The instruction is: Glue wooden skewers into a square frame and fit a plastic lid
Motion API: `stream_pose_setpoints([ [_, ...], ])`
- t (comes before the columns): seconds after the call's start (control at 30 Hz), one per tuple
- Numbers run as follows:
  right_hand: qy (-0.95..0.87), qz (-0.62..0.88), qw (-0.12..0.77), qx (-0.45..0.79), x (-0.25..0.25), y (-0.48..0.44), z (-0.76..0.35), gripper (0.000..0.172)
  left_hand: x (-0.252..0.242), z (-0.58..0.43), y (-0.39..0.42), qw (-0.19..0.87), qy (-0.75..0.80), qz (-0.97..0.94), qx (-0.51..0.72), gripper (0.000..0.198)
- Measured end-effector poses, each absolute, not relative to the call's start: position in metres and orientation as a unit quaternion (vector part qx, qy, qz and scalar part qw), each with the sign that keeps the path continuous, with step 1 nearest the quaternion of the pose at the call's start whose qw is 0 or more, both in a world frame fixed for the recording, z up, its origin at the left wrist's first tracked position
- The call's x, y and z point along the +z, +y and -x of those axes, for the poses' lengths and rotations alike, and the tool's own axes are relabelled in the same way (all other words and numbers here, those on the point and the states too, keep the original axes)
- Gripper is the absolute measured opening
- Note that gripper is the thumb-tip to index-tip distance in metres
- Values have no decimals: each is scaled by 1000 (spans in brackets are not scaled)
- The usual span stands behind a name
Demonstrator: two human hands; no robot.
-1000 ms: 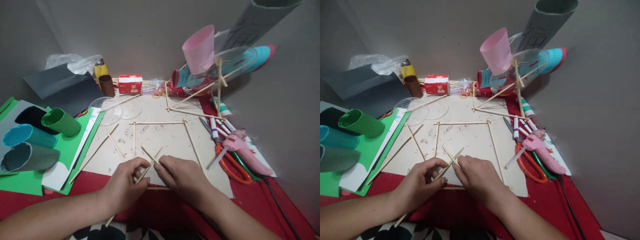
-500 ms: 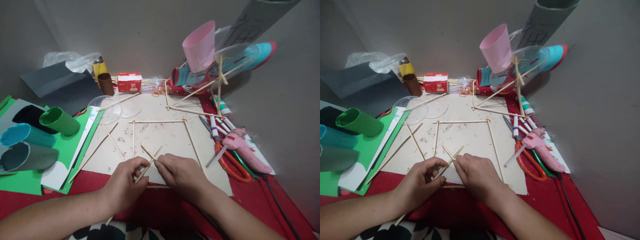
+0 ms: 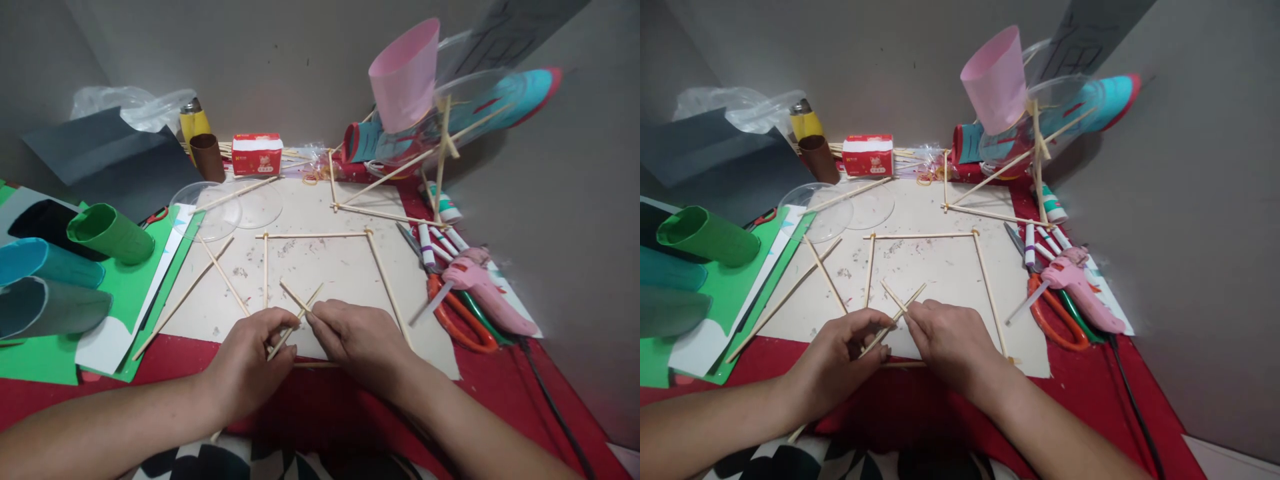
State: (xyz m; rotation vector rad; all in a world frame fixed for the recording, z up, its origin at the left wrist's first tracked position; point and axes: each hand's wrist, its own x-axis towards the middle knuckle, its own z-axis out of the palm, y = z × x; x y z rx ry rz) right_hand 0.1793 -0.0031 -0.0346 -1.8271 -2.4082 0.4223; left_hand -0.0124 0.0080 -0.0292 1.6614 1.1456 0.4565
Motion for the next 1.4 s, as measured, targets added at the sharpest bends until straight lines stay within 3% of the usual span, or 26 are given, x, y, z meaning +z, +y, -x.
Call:
stream_pose_setpoints([
  [0.57, -770, 614, 79, 154, -29, -6, -180, 33, -30, 15, 8, 552, 454, -666, 214, 21],
  [0.97, -731, 632, 88, 241, -12, -12, -192, 36, -30, 13, 6, 689, 455, -510, 241, 22],
  [1.4, -729, 624, 77, 272, -7, -14, -195, 34, -23, 21, 18, 652, 446, -529, 311, 25],
])
